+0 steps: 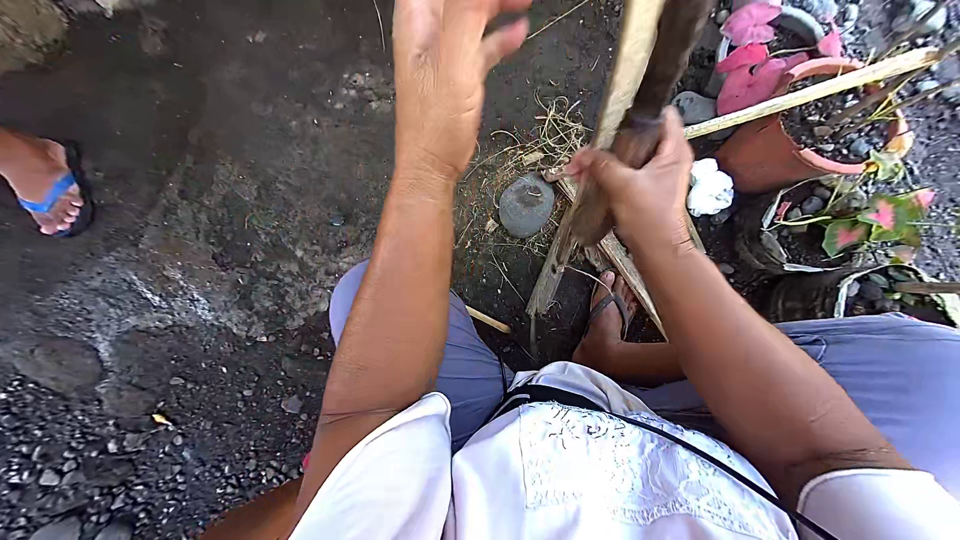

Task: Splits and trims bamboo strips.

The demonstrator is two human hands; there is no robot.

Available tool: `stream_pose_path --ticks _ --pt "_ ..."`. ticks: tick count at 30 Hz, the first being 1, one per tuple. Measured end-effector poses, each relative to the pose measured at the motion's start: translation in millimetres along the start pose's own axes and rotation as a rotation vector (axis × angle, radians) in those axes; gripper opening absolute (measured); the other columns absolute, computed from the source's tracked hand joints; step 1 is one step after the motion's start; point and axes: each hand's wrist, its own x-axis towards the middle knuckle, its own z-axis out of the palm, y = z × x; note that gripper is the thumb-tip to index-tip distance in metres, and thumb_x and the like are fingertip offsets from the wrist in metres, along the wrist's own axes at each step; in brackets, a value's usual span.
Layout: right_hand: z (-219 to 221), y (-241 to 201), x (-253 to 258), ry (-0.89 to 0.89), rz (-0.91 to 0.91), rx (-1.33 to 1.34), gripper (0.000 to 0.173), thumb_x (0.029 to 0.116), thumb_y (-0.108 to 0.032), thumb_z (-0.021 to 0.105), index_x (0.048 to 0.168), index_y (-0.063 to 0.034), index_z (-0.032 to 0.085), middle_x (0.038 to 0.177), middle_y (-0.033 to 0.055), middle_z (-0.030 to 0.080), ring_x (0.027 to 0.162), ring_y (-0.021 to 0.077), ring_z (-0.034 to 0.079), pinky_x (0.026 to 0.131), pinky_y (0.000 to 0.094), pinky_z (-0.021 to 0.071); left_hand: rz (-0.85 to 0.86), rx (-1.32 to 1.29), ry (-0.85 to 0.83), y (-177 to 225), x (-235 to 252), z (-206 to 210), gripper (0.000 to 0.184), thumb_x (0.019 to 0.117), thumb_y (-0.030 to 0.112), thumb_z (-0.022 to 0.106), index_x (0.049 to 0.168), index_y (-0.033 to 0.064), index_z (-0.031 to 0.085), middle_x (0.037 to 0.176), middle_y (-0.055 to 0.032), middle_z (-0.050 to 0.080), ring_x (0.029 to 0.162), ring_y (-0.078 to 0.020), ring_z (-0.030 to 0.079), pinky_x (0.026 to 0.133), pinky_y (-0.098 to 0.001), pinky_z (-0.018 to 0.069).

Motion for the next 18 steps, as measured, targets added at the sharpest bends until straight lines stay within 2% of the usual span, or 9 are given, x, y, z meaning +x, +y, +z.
stream_pose_path --ticks 2,3,4,6,7,9,13,16,18 --pt "-10 -13 18 0.103 0.012 0.123 0.058 0.0823 0.002 0.077 0.130 0.0024 0.043 0.091 0.0155 0.073 0.079 0.0310 0.076 0.076 0.0486 0.0675 -0.227 0.430 -0.167 -25 -12 -33 0.036 0.1050 0.014 0.050 0.136 -0.0048 0.051 0.120 -0.0158 0.064 0.105 -0.0229 0.069 0.091 -0.0408 0.0606" --pt "-15 -19 28 0.162 0.021 0.194 0.058 0.0834 0.006 0.074 0.130 0.0016 0.040 0.088 0.0171 0.072 0.076 0.0326 0.075 0.075 0.0489 0.0676 -0.349 0.644 -0.338 -38 -22 -44 0.042 0.1006 0.014 0.060 0.138 -0.0034 0.052 0.120 -0.0183 0.065 0.106 -0.0264 0.068 0.093 -0.0450 0.0581" --pt "-20 -25 37 0.225 0.032 0.247 0.055 0.0848 0.009 0.071 0.129 0.0007 0.039 0.086 0.0181 0.071 0.073 0.0333 0.075 0.072 0.0484 0.0677 -0.485 0.802 -0.535 -50 -33 -47 0.050 0.0958 0.015 0.070 0.139 -0.0017 0.053 0.121 -0.0228 0.065 0.109 -0.0346 0.066 0.096 -0.0543 0.0549" --pt "-28 -32 49 0.343 0.087 0.345 0.046 0.0904 0.010 0.065 0.127 -0.0007 0.038 0.085 0.0200 0.071 0.072 0.0346 0.075 0.069 0.0488 0.0677 -0.714 0.899 -0.843 -66 -52 -38 0.073 0.0865 0.020 0.084 0.148 0.0033 0.049 0.130 -0.0282 0.062 0.115 -0.0449 0.063 0.099 -0.0651 0.0493" --pt "-32 -34 52 0.395 0.116 0.385 0.041 0.0933 0.009 0.062 0.125 -0.0008 0.038 0.085 0.0203 0.071 0.072 0.0346 0.075 0.068 0.0490 0.0677 -0.772 0.864 -0.921 -69 -59 -32 0.081 0.0841 0.022 0.087 0.152 0.0057 0.044 0.135 -0.0272 0.059 0.117 -0.0440 0.062 0.100 -0.0635 0.0491" --pt "-39 -33 56 0.479 0.178 0.449 0.033 0.0977 0.005 0.058 0.124 -0.0006 0.040 0.085 0.0202 0.070 0.073 0.0343 0.076 0.069 0.0497 0.0674 -0.775 0.765 -0.954 -66 -65 -24 0.084 0.0846 0.024 0.086 0.153 0.0060 0.041 0.139 -0.0250 0.057 0.120 -0.0411 0.061 0.101 -0.0592 0.0496" --pt "-45 -23 57 0.598 0.296 0.532 0.028 0.1000 0.001 0.056 0.124 -0.0009 0.042 0.087 0.0186 0.069 0.075 0.0327 0.075 0.070 0.0497 0.0671 -0.667 0.765 -0.896 -60 -66 -28 0.050 0.0969 0.020 0.073 0.138 -0.0007 0.054 0.119 -0.0211 0.065 0.106 -0.0315 0.066 0.097 -0.0511 0.0529" --pt "-46 -18 54 0.615 0.344 0.563 0.025 0.1023 -0.004 0.056 0.124 0.0003 0.044 0.090 0.0192 0.070 0.077 0.0320 0.076 0.073 0.0475 0.0672 -0.640 0.705 -0.807 -49 -59 -45 0.029 0.0997 0.013 0.068 0.125 -0.0020 0.062 0.106 -0.0167 0.070 0.092 -0.0239 0.071 0.087 -0.0431 0.0597" --pt "-48 -14 53 0.594 0.354 0.581 0.026 0.1031 -0.005 0.056 0.126 0.0013 0.045 0.094 0.0204 0.071 0.082 0.0317 0.076 0.077 0.0453 0.0668 -0.607 0.580 -0.694 -37 -55 -63 0.028 0.0989 0.008 0.065 0.125 -0.0018 0.063 0.098 -0.0145 0.070 0.082 -0.0215 0.070 0.078 -0.0402 0.0611"
